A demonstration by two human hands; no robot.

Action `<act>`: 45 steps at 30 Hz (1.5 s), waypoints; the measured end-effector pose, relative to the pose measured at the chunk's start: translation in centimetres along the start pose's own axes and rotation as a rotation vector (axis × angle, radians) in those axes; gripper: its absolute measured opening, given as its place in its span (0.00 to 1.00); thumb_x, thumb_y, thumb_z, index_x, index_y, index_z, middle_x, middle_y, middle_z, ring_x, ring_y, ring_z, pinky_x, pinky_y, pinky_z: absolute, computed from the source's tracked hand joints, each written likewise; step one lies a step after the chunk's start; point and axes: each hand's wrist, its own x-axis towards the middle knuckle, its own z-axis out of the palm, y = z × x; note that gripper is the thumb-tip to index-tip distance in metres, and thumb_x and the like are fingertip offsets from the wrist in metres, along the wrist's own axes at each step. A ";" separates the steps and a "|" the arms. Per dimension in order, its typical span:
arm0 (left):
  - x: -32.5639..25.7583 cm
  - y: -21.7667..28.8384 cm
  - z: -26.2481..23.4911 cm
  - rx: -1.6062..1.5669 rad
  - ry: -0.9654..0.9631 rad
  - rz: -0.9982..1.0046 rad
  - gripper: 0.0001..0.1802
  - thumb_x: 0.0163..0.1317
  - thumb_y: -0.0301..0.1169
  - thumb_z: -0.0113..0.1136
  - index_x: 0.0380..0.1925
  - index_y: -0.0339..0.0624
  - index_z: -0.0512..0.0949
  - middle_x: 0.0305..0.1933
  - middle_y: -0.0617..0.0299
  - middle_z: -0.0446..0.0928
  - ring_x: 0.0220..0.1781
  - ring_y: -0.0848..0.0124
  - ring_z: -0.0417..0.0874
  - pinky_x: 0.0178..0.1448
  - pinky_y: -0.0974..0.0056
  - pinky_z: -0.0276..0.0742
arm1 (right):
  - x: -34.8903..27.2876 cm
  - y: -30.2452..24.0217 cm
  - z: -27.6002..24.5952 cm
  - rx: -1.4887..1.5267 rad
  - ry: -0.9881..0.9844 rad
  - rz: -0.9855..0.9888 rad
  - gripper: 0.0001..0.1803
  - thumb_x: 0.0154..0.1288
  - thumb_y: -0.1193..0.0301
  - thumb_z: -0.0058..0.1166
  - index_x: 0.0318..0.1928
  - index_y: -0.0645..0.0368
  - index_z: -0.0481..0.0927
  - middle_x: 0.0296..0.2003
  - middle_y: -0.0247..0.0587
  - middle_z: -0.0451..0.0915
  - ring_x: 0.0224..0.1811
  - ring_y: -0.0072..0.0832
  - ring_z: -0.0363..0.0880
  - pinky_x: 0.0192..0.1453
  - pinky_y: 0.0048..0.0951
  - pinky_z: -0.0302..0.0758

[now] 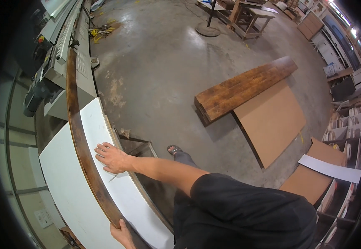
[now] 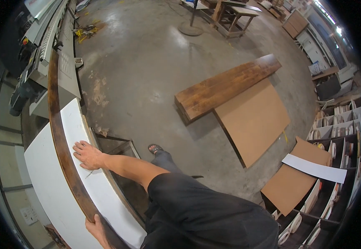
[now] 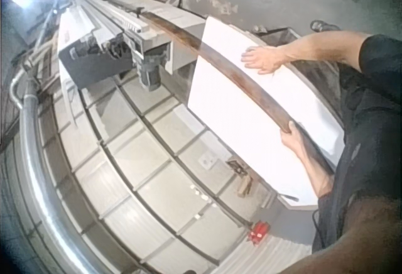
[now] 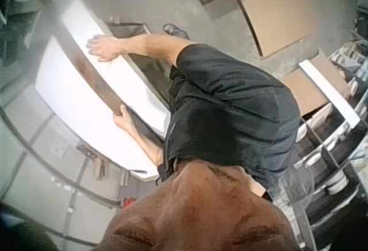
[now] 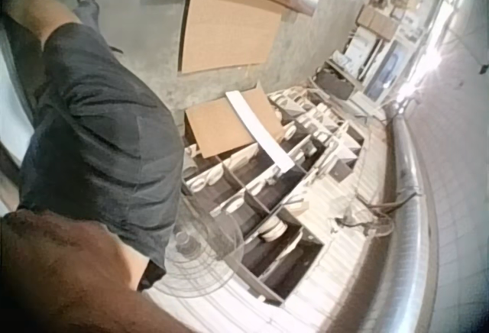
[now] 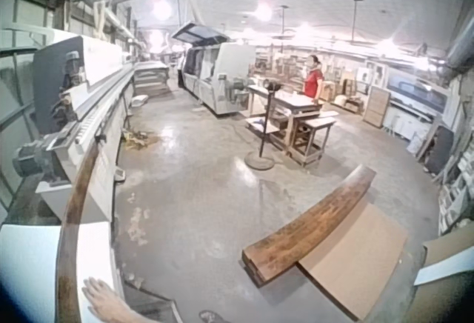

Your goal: The person processes wooden boards and strips using an edge banding machine, guiding the pieces by hand and stacking the finished boards on the floor.

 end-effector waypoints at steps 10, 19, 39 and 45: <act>0.0 -0.1 0.2 0.056 0.036 0.041 0.14 0.57 0.23 0.63 0.42 0.24 0.78 0.34 0.43 0.82 0.36 0.52 0.84 0.45 0.54 0.78 | 0.0 0.1 -0.1 0.047 -0.075 0.013 0.32 0.64 0.57 0.55 0.62 0.66 0.72 0.67 0.56 0.65 0.73 0.49 0.58 0.77 0.49 0.53; -0.1 -0.1 -0.2 0.069 0.058 -0.030 0.13 0.56 0.30 0.66 0.35 0.29 0.79 0.29 0.41 0.81 0.33 0.44 0.83 0.43 0.50 0.77 | 0.5 -0.1 -0.2 0.027 -0.085 -0.006 0.30 0.66 0.57 0.53 0.62 0.65 0.72 0.67 0.54 0.67 0.73 0.47 0.59 0.76 0.48 0.55; -0.3 0.2 -0.5 0.241 0.063 -0.063 0.17 0.54 0.35 0.66 0.34 0.29 0.79 0.32 0.38 0.82 0.40 0.40 0.83 0.49 0.45 0.77 | 0.9 -0.8 -1.0 -0.025 -0.116 -0.050 0.30 0.66 0.57 0.53 0.61 0.65 0.70 0.65 0.55 0.66 0.71 0.50 0.60 0.74 0.50 0.58; -0.6 1.1 -1.0 0.220 0.024 -0.114 0.18 0.54 0.36 0.66 0.35 0.30 0.79 0.34 0.38 0.82 0.42 0.40 0.82 0.51 0.45 0.75 | 0.9 -0.9 -1.3 0.032 -0.161 -0.012 0.29 0.66 0.59 0.53 0.62 0.64 0.70 0.67 0.55 0.65 0.74 0.50 0.57 0.76 0.50 0.55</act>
